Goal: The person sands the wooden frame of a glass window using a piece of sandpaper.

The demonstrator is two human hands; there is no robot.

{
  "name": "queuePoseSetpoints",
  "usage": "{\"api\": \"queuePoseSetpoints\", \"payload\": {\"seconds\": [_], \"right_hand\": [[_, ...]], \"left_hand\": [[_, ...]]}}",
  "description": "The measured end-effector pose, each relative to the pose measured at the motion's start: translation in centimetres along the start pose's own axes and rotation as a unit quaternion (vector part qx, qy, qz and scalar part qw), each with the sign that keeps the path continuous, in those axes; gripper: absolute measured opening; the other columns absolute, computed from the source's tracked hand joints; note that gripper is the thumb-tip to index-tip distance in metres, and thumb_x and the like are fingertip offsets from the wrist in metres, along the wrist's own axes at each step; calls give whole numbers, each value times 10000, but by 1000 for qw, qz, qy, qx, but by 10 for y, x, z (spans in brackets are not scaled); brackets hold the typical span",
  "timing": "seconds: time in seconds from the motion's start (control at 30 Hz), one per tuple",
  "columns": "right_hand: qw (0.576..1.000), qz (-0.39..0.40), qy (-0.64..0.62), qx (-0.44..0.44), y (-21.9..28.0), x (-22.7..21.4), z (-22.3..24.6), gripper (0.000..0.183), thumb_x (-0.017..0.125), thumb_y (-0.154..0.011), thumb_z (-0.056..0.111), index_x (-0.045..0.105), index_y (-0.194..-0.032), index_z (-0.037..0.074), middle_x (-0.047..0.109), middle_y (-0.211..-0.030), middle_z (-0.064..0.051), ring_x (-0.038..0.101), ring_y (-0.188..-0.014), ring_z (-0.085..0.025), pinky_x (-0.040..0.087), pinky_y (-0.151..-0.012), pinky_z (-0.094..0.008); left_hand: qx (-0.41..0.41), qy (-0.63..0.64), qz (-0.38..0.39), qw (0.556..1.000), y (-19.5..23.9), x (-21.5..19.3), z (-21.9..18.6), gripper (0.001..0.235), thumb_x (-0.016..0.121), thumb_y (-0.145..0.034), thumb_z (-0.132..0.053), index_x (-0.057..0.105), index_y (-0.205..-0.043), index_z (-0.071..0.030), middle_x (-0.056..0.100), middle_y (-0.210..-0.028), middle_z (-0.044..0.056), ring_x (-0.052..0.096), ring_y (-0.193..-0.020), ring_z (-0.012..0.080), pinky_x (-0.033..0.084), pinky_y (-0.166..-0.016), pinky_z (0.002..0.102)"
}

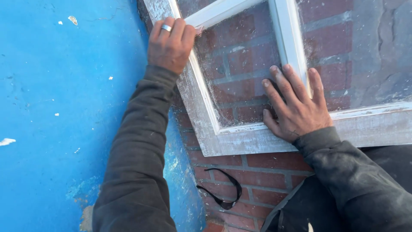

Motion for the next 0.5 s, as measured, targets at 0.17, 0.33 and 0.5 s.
{"api": "queuePoseSetpoints", "payload": {"seconds": [0.17,0.33,0.5], "right_hand": [[1000,9,14,-3,1,0,0,665,592,-921,494,585,-1507,179,446,-1644,-82,334,-1571,-253,137,-1291,-590],[1000,0,30,-1,2,2,-2,658,590,-917,494,598,-1496,181,463,-1636,-75,342,-1562,-244,136,-1287,-581],[998,-8,58,-17,2,-1,2,643,594,-929,487,606,-1495,182,473,-1632,-76,347,-1564,-245,135,-1290,-574]], "left_hand": [[6,19,-6,1000,-45,23,-29,84,689,-955,-115,607,-950,-135,566,-946,30,579,-866,171,511,-880,406],[-5,56,-13,998,-9,-7,-6,123,685,-1046,-227,642,-998,-122,573,-973,33,615,-973,212,509,-907,394],[-26,59,-72,995,-47,7,-23,124,675,-1021,-233,640,-1037,-115,641,-1082,71,634,-1009,242,523,-875,396]]}}
Point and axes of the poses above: each hand's wrist, its own y-axis away from the middle knuckle, its own x-axis out of the palm, z = x × y, the point moved 4 cm from there along -y, towards the middle knuckle
